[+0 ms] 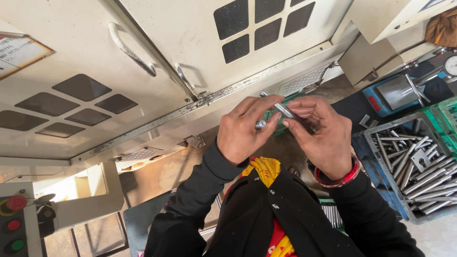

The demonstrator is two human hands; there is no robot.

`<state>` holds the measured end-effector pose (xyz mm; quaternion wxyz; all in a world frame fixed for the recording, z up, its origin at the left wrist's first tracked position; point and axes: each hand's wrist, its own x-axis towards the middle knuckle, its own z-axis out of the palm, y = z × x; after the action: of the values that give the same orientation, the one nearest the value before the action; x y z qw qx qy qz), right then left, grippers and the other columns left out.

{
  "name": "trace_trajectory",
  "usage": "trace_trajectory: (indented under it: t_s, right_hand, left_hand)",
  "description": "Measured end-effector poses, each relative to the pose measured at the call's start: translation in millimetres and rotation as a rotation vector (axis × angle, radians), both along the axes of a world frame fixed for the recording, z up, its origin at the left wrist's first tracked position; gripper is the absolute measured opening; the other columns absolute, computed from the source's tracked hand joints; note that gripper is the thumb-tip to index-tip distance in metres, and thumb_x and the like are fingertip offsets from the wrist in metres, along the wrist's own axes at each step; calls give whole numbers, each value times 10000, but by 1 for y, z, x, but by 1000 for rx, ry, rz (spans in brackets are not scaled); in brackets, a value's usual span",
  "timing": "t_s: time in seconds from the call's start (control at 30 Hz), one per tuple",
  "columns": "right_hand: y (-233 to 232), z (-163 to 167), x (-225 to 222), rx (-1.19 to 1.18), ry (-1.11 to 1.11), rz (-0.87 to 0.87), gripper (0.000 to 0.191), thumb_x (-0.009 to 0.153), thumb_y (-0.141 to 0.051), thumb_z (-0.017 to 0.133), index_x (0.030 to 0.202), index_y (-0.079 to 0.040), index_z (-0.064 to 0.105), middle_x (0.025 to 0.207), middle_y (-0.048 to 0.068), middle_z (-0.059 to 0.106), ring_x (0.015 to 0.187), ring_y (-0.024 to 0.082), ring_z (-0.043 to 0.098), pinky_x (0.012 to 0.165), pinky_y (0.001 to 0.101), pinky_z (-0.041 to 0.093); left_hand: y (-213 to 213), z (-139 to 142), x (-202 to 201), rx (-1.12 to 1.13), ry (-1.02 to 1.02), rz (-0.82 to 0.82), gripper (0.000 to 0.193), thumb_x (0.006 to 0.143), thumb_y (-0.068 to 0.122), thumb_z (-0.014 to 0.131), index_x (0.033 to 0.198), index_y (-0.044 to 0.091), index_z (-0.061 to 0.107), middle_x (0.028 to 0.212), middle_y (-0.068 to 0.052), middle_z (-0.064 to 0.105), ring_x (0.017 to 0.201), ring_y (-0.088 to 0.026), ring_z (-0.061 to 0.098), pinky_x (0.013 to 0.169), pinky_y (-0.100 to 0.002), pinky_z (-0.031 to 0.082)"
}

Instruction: The person repeatedly picks up cylindrical metal rods from a green bin, places them on a dial indicator gauge, and visually inspects them. They also wipe the machine door with a cloth and open the machine to place rods inside before closing it.

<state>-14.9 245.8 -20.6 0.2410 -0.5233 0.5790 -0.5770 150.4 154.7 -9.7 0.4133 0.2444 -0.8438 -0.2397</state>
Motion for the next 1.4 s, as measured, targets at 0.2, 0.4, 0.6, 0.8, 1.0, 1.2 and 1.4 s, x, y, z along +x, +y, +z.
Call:
trace_trajectory:
  t_s: [0.2,0.4,0.6,0.8,1.0,1.2,1.4]
  right_hand:
    - [2,4,7,-31,195,-103,265,902,45,778,1089,29,591,1063,120,756,983,140,757,833,251,603]
    - [5,5,12,-118,405,-166,275,911,19,794,966,-26,528,1099,135,774,967,181,777,777,266,611]
    - [6,6,15,-159,477,-192,319,902,3,816,934,-45,502,1098,139,768,975,217,780,764,278,607]
    - [4,4,12,-255,552,-197,362,875,40,838,934,-36,488,1076,141,746,1027,253,761,828,308,608]
    - [2,2,12,-315,626,-193,373,868,82,835,930,-39,488,1054,122,735,981,260,742,816,327,592]
    - [2,1,12,-356,700,-184,391,871,109,821,920,-51,469,1083,122,740,975,267,739,800,335,582]
    - [2,3,11,-370,700,-183,423,877,74,843,904,-60,442,1117,136,740,989,266,742,812,322,590]
  left_hand:
    - [-2,-1,-2,4,-62,47,319,935,194,751,1245,169,680,978,-34,732,758,-224,743,650,-344,588]
    - [-4,-7,-6,-37,-29,57,324,914,206,762,1216,139,669,933,-54,719,719,-239,720,621,-355,569]
    - [-9,-6,-5,82,7,19,274,935,105,686,1206,146,696,963,-43,746,691,-178,745,623,-314,582]
    - [-8,1,0,60,16,-41,317,916,135,728,1231,138,690,1007,-69,751,763,-219,753,664,-318,595]
    - [-6,1,-2,47,-24,0,303,892,173,749,1189,141,699,978,-59,757,736,-229,746,645,-334,583]
    - [-4,-10,-8,37,-2,33,267,901,153,734,1165,138,693,965,-51,753,733,-209,747,635,-329,584]
    - [-10,-10,-9,77,19,-10,270,937,68,677,1195,141,711,908,-37,739,729,-144,743,645,-292,576]
